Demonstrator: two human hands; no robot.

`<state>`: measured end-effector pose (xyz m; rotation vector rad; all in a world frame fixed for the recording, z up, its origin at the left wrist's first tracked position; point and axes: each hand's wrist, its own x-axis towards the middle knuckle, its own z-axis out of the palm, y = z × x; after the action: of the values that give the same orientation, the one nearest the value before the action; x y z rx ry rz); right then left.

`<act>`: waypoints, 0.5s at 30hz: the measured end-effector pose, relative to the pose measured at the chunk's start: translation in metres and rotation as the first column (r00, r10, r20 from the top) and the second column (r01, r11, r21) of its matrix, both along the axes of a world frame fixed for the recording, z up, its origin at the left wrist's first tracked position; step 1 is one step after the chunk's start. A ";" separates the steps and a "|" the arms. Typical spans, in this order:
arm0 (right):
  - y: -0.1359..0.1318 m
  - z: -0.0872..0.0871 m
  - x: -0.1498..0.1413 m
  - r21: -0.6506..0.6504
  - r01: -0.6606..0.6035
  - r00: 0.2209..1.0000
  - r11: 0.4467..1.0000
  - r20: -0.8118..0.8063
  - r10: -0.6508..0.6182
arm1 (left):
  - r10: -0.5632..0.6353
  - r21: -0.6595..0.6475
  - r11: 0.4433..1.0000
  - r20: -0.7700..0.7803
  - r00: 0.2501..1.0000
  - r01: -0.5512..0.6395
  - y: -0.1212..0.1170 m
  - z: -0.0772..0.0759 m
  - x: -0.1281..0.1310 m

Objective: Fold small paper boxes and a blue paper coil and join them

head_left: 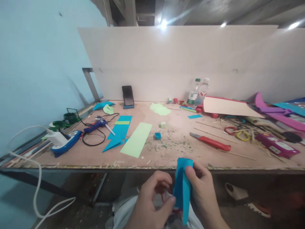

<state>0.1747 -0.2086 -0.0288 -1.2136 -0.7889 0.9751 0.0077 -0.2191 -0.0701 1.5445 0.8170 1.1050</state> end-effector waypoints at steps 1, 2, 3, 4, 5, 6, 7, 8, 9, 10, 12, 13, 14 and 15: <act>0.000 0.002 -0.001 -0.011 -0.024 0.999 1.000 0.021 0.025 | -0.010 -0.041 0.999 0.004 1.000 0.011 -0.002 0.000 0.001; 0.000 0.004 -0.002 -0.018 -0.046 0.998 0.999 0.045 0.047 | -0.009 -0.080 0.997 0.009 1.000 0.009 -0.003 0.002 0.002; -0.001 0.006 -0.003 -0.021 -0.064 0.996 0.998 0.068 0.065 | 0.001 -0.114 0.993 0.016 1.000 0.000 -0.003 0.005 0.002; -0.001 0.007 -0.004 -0.025 -0.080 0.993 0.996 0.088 0.082 | 0.020 -0.145 0.989 0.023 1.000 -0.017 -0.002 0.009 0.002; -0.002 0.008 -0.004 -0.028 -0.096 0.990 0.995 0.102 0.099 | 0.039 -0.161 0.986 0.038 0.999 -0.032 0.000 0.014 0.002; -0.003 0.008 -0.005 -0.029 -0.114 0.987 0.993 0.109 0.116 | 0.044 -0.169 0.985 0.049 0.998 -0.035 0.003 0.019 0.001; -0.003 0.008 -0.005 -0.028 -0.133 0.985 0.991 0.110 0.135 | 0.038 -0.175 0.984 0.057 0.998 -0.027 0.006 0.025 0.001; -0.004 0.008 -0.005 -0.023 -0.152 0.982 0.988 0.105 0.154 | 0.039 -0.177 0.984 0.065 0.997 -0.027 0.009 0.030 0.000; -0.004 0.008 -0.006 -0.013 -0.171 0.980 0.985 0.098 0.172 | 0.040 -0.177 0.984 0.072 0.997 -0.026 0.013 0.035 -0.001; -0.004 0.008 -0.006 0.002 -0.183 0.979 0.983 0.090 0.182 | 0.021 -0.187 0.982 0.069 0.997 -0.008 0.016 0.040 -0.002; -0.005 0.010 -0.007 0.023 -0.213 0.975 0.977 0.075 0.211 | 0.020 -0.181 0.983 0.066 0.998 -0.008 0.020 0.047 -0.004; -0.006 0.012 -0.008 0.025 -0.232 0.970 0.972 0.072 0.230 | 0.009 -0.178 0.984 0.064 0.998 0.002 0.021 0.049 -0.005; -0.007 0.014 -0.008 0.020 -0.250 0.966 0.968 0.072 0.248 | 0.004 -0.175 0.984 0.062 0.998 0.007 0.021 0.052 -0.005; -0.007 0.016 -0.009 0.011 -0.267 0.961 0.964 0.074 0.265 | 0.001 -0.174 0.985 0.059 0.998 0.010 0.021 0.053 -0.006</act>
<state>0.1657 -0.2160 -0.0133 -1.1484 -1.0360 1.1432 0.0019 -0.1977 -0.0170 1.3615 0.8464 1.0426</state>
